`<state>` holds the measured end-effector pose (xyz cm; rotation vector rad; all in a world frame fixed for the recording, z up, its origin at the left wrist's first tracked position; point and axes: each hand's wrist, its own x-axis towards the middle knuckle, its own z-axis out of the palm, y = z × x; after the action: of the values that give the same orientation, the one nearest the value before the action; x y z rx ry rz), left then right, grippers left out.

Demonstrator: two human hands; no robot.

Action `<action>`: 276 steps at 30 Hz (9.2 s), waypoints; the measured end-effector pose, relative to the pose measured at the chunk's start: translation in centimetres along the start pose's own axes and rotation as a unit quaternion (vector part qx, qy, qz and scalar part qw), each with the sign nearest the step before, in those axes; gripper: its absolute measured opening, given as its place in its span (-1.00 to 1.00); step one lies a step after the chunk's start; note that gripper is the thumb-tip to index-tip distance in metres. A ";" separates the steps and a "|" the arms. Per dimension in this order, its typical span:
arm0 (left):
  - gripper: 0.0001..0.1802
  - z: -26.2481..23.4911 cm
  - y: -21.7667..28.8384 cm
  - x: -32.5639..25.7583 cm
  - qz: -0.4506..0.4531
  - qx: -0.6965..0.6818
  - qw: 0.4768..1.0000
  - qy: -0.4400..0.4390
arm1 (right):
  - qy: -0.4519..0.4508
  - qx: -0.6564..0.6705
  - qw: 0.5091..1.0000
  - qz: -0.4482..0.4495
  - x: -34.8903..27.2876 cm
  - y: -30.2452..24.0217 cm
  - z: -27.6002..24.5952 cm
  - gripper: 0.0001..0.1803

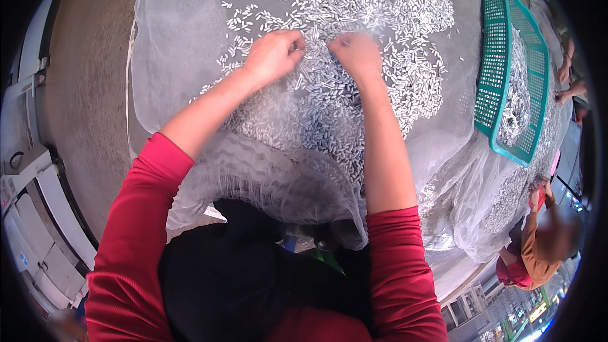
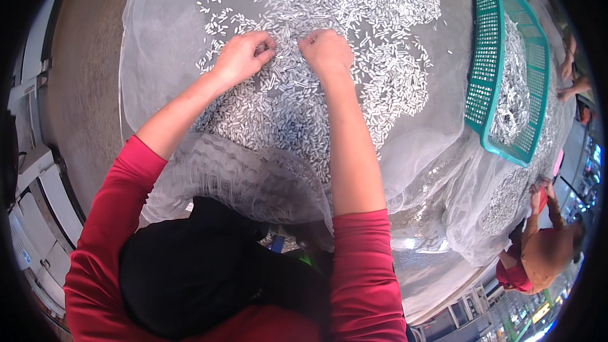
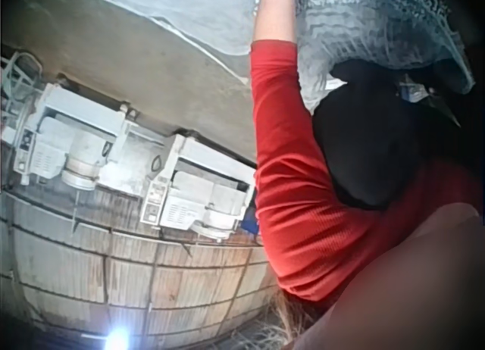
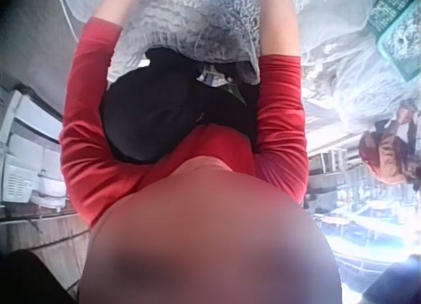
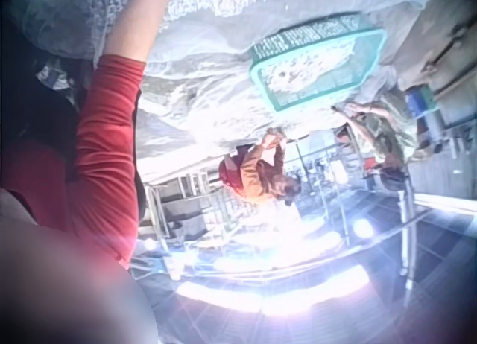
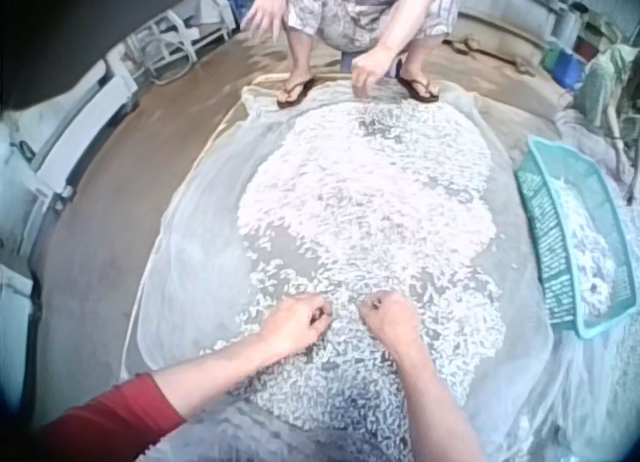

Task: The person sorts small silver fish by hand on a large white sheet, picking them up and placing them into a green basket. The person works continuously, moving fish from the pile into the basket.

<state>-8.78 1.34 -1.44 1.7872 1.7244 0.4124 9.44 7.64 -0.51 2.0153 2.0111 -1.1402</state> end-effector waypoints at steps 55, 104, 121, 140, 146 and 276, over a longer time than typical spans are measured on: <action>-0.76 -4.0 -3.7 2.3 -0.151 -0.690 0.681 -0.193 | 0.110 -0.008 0.967 -0.228 2.6 1.8 0.0 -0.80; -0.67 -2.3 -0.2 2.2 -0.142 -0.530 0.802 -0.237 | -0.013 0.572 0.819 0.041 -6.8 7.4 1.2 -0.74; -0.85 -0.4 -0.5 1.5 0.036 -0.297 0.949 -0.098 | 0.144 -0.013 0.989 0.001 -2.7 1.4 2.5 -0.75; -0.76 0.4 1.0 2.0 -0.038 0.015 0.999 -0.016 | 0.099 -0.114 0.982 -0.117 -4.3 1.5 2.4 -0.80; -0.81 1.1 0.8 2.8 0.029 -0.042 0.999 -0.015 | -0.074 0.503 0.861 -0.026 -6.5 3.6 0.1 -0.88; -0.84 -0.1 0.6 -3.0 0.018 -0.015 0.999 0.034 | 0.301 -0.001 0.934 -0.194 -5.7 16.5 -11.4 -0.71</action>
<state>-8.73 -1.53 -0.42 1.8031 1.7259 0.5175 29.85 6.72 3.49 2.2218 2.7909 -0.5770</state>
